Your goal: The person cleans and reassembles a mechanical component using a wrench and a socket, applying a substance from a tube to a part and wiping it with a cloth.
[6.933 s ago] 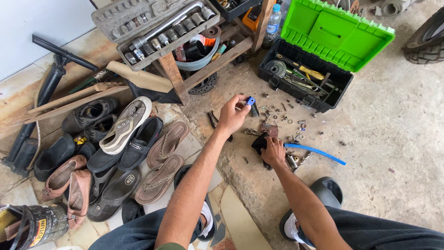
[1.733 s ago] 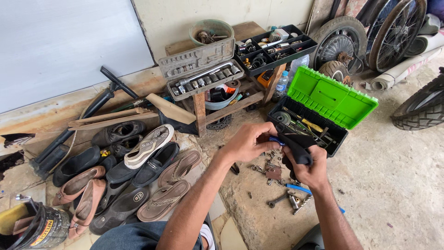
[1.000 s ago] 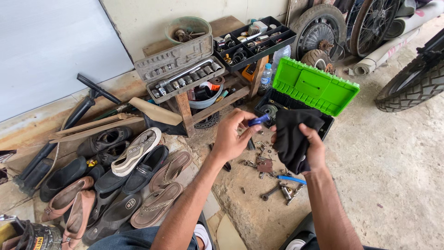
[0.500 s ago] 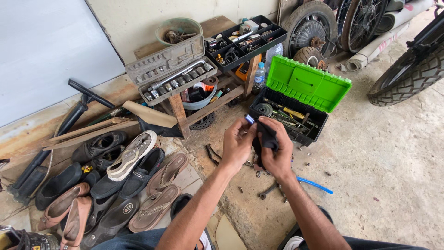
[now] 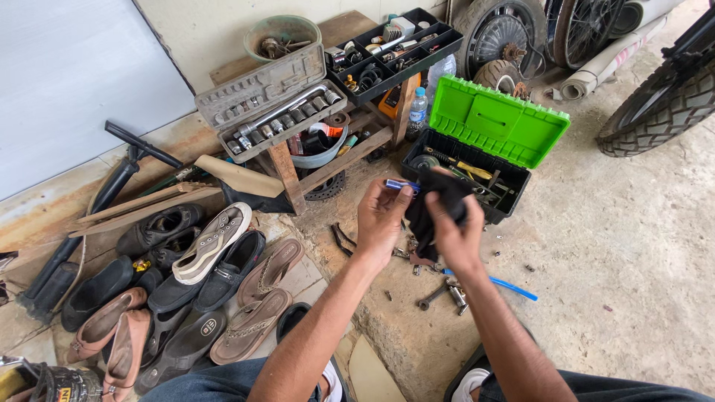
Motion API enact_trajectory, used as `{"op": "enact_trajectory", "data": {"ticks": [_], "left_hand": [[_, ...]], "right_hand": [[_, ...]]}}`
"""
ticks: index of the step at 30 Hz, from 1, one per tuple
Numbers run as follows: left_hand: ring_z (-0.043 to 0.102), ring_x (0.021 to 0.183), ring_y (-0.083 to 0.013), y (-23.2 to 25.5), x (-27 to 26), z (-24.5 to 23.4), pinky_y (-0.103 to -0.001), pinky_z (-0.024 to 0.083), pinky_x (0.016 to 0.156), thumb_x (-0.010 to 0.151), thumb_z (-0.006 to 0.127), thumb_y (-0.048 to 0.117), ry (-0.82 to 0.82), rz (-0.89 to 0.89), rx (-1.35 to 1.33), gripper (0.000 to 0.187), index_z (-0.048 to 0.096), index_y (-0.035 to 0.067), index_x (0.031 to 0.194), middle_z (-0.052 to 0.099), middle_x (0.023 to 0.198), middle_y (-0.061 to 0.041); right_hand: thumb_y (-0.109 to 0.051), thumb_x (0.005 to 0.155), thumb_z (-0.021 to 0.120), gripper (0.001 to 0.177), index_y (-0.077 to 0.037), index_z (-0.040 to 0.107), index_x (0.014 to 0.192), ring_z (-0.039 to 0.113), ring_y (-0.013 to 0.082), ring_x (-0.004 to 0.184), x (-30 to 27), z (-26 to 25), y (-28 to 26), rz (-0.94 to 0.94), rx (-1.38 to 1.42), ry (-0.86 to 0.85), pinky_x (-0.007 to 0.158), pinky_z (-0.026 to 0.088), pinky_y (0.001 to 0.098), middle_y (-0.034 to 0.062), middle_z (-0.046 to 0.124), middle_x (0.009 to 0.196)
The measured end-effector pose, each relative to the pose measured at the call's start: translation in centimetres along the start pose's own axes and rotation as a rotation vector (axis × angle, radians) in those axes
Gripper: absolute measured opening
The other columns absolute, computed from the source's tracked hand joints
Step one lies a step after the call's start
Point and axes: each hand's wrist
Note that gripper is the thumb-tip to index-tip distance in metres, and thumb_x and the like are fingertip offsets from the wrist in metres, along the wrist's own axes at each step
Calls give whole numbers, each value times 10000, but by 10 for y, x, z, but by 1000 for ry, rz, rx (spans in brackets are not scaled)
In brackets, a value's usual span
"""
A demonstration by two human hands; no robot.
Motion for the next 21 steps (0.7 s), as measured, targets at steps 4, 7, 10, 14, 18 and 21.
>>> {"op": "enact_trajectory", "data": {"ticks": [4,7,10,14,18,21], "left_hand": [[555,765,-96,-13,-16,7,-239,514,699,1021,656,158,121,-58,-9,76,633,98,980,638,881,1],[588,748,-103,-21,-25,4,-243,537,664,1010,647,142,101,-52,167,65,640,82,987,650,869,-14],[616,684,-118,-37,-16,-10,-266,529,574,972,678,143,-10,-13,407,87,656,78,1025,681,865,-37],[714,809,-108,-76,10,-44,-279,647,707,989,712,175,-248,226,543,156,669,68,1093,727,968,-53],[670,749,-175,-115,10,-91,-343,546,627,931,763,165,-307,130,856,231,669,12,1077,694,909,-98],[658,703,-204,-152,10,-113,-342,525,605,954,743,167,-211,-94,861,182,682,35,1064,684,882,-90]], "right_hand": [[67,888,598,436,-33,614,1312,696,307,1164,-16,14,-4,-435,-403,-44,1011,551,365,188,709,1231],[77,838,562,467,-27,630,1287,727,272,1080,-16,7,14,-308,-402,-40,929,574,334,160,735,1166],[16,950,652,274,0,683,1221,691,156,922,-9,-1,44,4,-185,-19,785,560,302,136,743,1061],[-105,1002,717,170,39,698,1091,645,175,664,2,-11,80,692,246,87,548,514,320,89,687,868],[-175,937,672,221,-23,696,1095,681,166,660,12,-17,118,747,418,138,563,561,316,68,739,888],[-145,915,705,244,-18,649,1116,679,190,707,19,-27,169,714,220,120,603,568,352,92,695,889]]}}
Point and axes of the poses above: each hand's wrist, its own x-axis towards the middle knuckle, its own z-axis out of the palm, y = z × x
